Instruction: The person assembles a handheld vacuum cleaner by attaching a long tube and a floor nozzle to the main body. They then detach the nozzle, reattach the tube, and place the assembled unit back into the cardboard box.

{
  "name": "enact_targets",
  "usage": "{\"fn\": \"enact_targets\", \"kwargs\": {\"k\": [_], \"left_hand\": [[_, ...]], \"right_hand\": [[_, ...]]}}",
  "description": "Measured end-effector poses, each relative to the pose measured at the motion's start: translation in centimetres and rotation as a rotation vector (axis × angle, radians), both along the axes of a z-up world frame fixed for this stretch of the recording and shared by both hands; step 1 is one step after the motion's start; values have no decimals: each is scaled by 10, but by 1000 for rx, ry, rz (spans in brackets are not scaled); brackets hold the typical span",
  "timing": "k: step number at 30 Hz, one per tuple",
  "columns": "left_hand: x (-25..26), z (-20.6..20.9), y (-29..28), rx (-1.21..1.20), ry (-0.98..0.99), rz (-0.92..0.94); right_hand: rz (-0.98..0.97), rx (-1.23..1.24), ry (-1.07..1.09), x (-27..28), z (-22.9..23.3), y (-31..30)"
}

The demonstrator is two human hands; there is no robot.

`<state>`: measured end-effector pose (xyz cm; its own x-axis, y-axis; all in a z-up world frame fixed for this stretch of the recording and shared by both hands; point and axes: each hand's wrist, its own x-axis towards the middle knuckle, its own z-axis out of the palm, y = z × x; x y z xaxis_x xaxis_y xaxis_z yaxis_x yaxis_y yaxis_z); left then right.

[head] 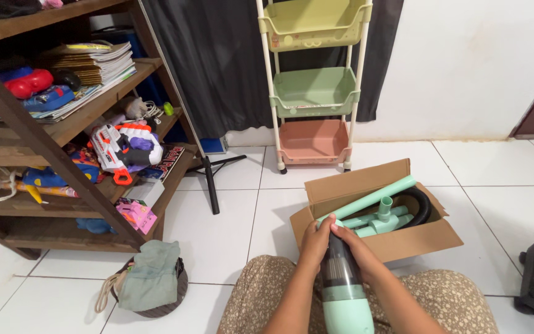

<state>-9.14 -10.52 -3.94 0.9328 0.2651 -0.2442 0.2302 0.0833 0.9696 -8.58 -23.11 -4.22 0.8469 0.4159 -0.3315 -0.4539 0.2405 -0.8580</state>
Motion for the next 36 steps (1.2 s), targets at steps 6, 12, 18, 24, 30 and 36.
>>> {"fn": "enact_targets", "kwargs": {"k": [6, 12, 18, 24, 30, 36], "left_hand": [[10, -31, -1, 17, -66, -4], [8, -33, -6, 99, -71, 30], [-24, -1, -14, -58, -149, -139], [-46, 34, 6, 108, -166, -356], [-69, 64, 23, 402, -361, -323], [-75, 56, 0, 83, -264, -195]], "right_hand": [[-14, 25, -21, -2, -6, -2], [-77, -30, -79, 3, -9, -6], [-137, -14, -151, 45, 18, -29], [-263, 237, -185, 95, 81, -50], [-456, 258, -276, 115, 141, -45], [-332, 195, -270, 107, 155, -39]]}}
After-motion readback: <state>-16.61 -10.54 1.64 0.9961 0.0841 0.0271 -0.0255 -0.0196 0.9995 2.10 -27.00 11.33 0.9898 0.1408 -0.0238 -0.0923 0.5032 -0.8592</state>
